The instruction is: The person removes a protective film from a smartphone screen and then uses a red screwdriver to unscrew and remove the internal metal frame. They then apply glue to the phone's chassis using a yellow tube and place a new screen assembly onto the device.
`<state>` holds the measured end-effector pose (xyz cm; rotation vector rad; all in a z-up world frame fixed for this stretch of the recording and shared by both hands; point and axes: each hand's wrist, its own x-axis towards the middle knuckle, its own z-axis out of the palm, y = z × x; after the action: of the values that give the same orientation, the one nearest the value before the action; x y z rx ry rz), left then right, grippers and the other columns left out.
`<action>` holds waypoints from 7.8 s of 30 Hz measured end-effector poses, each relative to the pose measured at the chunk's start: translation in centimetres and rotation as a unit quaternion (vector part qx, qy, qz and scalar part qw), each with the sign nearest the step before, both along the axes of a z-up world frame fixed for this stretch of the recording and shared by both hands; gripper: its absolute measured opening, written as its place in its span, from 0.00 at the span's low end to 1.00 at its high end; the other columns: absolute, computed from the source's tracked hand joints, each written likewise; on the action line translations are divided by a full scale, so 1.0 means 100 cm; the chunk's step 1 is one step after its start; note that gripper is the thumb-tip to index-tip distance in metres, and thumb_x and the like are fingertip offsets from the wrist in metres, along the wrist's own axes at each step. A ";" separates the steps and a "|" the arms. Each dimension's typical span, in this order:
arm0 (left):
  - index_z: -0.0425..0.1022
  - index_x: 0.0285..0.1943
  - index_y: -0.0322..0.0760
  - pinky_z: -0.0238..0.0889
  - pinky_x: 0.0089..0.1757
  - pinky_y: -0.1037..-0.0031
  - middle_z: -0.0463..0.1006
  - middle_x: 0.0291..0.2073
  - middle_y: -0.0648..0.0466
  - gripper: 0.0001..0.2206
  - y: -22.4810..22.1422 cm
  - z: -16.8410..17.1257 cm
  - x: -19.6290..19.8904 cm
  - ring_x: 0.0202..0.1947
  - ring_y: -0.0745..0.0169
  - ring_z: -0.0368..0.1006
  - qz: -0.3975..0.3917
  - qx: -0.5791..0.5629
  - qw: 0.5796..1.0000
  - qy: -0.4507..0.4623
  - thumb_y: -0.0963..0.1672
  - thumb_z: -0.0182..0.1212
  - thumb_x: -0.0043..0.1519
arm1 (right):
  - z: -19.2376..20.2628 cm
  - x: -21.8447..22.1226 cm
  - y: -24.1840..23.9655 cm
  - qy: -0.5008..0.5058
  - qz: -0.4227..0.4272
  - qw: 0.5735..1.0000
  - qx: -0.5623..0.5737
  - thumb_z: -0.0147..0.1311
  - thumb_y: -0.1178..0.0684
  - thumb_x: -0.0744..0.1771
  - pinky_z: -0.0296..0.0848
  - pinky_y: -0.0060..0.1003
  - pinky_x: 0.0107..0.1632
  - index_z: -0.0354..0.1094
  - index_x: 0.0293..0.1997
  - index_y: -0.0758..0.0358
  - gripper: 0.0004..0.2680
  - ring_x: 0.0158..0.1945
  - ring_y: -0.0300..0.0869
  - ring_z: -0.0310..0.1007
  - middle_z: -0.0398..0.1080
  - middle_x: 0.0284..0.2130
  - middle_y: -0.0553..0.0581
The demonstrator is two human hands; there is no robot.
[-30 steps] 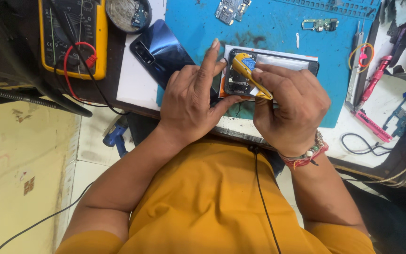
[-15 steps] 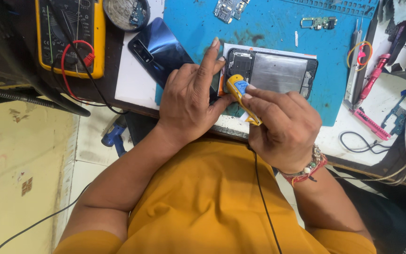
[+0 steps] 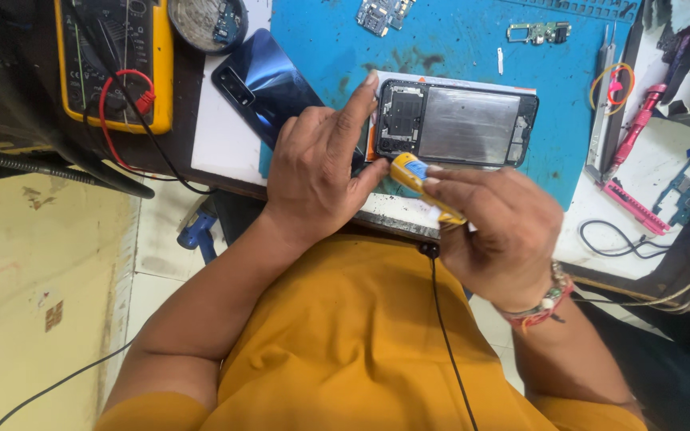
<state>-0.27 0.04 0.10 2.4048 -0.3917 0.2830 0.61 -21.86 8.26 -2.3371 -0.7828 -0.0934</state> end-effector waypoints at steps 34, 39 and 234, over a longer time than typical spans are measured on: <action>0.69 0.71 0.33 0.63 0.47 0.66 0.77 0.55 0.52 0.33 -0.007 0.009 0.009 0.44 0.58 0.68 0.003 0.070 0.998 0.011 0.55 0.72 0.63 | 0.002 -0.010 -0.120 0.071 -0.180 0.980 -0.043 0.65 0.64 0.72 0.69 0.24 0.37 0.75 0.47 0.72 0.03 0.35 0.35 0.75 0.77 0.36 0.59; 0.70 0.71 0.33 0.64 0.47 0.66 0.77 0.54 0.52 0.33 -0.006 0.006 0.009 0.44 0.58 0.68 0.003 0.069 0.998 0.008 0.56 0.72 0.63 | -0.009 -0.009 -0.122 0.075 -0.204 0.976 0.031 0.60 0.64 0.72 0.69 0.21 0.38 0.73 0.51 0.74 0.04 0.38 0.32 0.75 0.77 0.39 0.60; 0.60 0.66 0.32 0.70 0.41 0.72 0.65 0.61 0.44 0.24 0.047 0.018 -0.050 0.44 0.57 0.74 0.150 -0.511 0.837 -0.128 0.53 0.59 0.74 | -0.025 0.003 0.082 0.025 0.029 0.991 -0.130 0.67 0.44 0.59 0.66 0.43 0.46 0.70 0.54 0.66 0.22 0.43 0.49 0.70 0.70 0.58 0.67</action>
<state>-5.24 4.76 1.88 1.3462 0.0548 0.7452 0.92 -13.69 5.77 -2.5474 -0.8820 0.0979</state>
